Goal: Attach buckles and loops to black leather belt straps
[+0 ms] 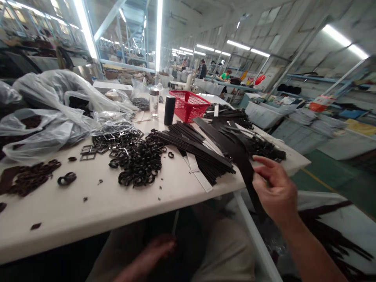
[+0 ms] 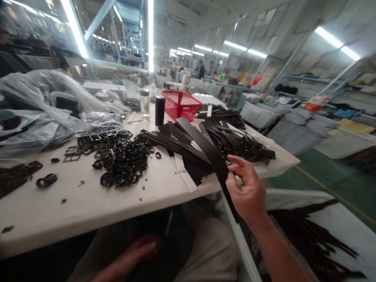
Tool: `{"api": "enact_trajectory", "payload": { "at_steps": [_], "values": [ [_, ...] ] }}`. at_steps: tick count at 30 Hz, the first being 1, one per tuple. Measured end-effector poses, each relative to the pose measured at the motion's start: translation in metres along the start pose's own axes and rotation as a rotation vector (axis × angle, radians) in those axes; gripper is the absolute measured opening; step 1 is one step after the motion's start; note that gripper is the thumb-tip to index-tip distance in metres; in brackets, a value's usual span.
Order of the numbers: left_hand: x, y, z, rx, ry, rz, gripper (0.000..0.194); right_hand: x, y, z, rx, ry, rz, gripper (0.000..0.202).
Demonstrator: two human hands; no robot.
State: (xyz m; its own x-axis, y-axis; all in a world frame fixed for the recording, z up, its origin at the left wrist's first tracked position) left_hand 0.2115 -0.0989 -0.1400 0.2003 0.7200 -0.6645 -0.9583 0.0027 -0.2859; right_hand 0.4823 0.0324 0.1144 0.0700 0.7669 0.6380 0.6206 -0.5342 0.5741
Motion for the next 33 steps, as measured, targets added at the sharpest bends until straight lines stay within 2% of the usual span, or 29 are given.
{"api": "enact_trajectory", "payload": {
  "at_steps": [3,5,6,9,12,14,16,20,23,26,31,33],
  "values": [
    [-0.021,-0.016,0.023,-0.155,-0.186,-0.294,0.082,-0.087,0.016,-0.005,0.031,-0.035,-0.138,0.039],
    [-0.037,-0.025,0.046,-0.330,-0.283,-0.411,0.100,-0.145,0.023,-0.005,0.049,-0.028,-0.255,0.034],
    [-0.043,-0.028,0.057,-0.380,-0.300,-0.423,0.097,-0.172,0.027,-0.005,0.062,-0.024,-0.312,0.032],
    [-0.049,-0.029,0.080,-0.481,-0.324,-0.293,0.067,-0.236,0.037,-0.004,0.079,-0.036,-0.425,0.029],
    [-0.044,-0.023,0.081,-0.444,-0.300,-0.171,0.051,-0.271,0.050,-0.003,0.043,-0.063,-0.493,0.028],
    [-0.041,-0.019,0.073,-0.345,-0.254,-0.146,0.046,-0.279,0.061,-0.001,0.012,-0.064,-0.528,0.027],
    [-0.040,-0.017,0.063,-0.236,-0.213,-0.137,0.043,-0.277,0.076,0.003,-0.020,-0.051,-0.554,0.027],
    [-0.048,-0.019,0.042,-0.188,-0.083,-0.145,0.035,-0.249,0.110,0.016,-0.138,0.049,-0.608,0.027],
    [-0.058,-0.025,0.030,-0.238,-0.010,-0.175,0.035,-0.226,0.120,0.016,-0.313,0.145,-0.518,0.029],
    [-0.067,-0.030,0.024,-0.240,-0.006,-0.186,0.042,-0.218,0.097,-0.002,-0.369,0.180,-0.416,0.039],
    [-0.075,-0.028,0.021,-0.186,-0.049,-0.168,0.052,-0.232,0.012,-0.048,-0.037,0.244,-0.447,0.044],
    [-0.078,-0.024,0.020,-0.167,-0.065,-0.164,0.055,-0.238,-0.014,-0.058,0.020,0.244,-0.454,0.042]
  ]
}}
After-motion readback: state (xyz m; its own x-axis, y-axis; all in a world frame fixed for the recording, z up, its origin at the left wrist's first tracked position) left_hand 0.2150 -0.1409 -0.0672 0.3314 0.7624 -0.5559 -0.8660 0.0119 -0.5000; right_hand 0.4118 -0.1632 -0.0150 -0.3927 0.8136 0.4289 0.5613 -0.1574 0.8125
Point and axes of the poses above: each hand's wrist, its own x-axis towards the middle knuckle, its own y-axis out of the back of the hand, z = x × y, the point moved 3 cm from there along x, towards the middle knuckle, and after that the axes turned 3 degrees about z, right-handed, at the moved point
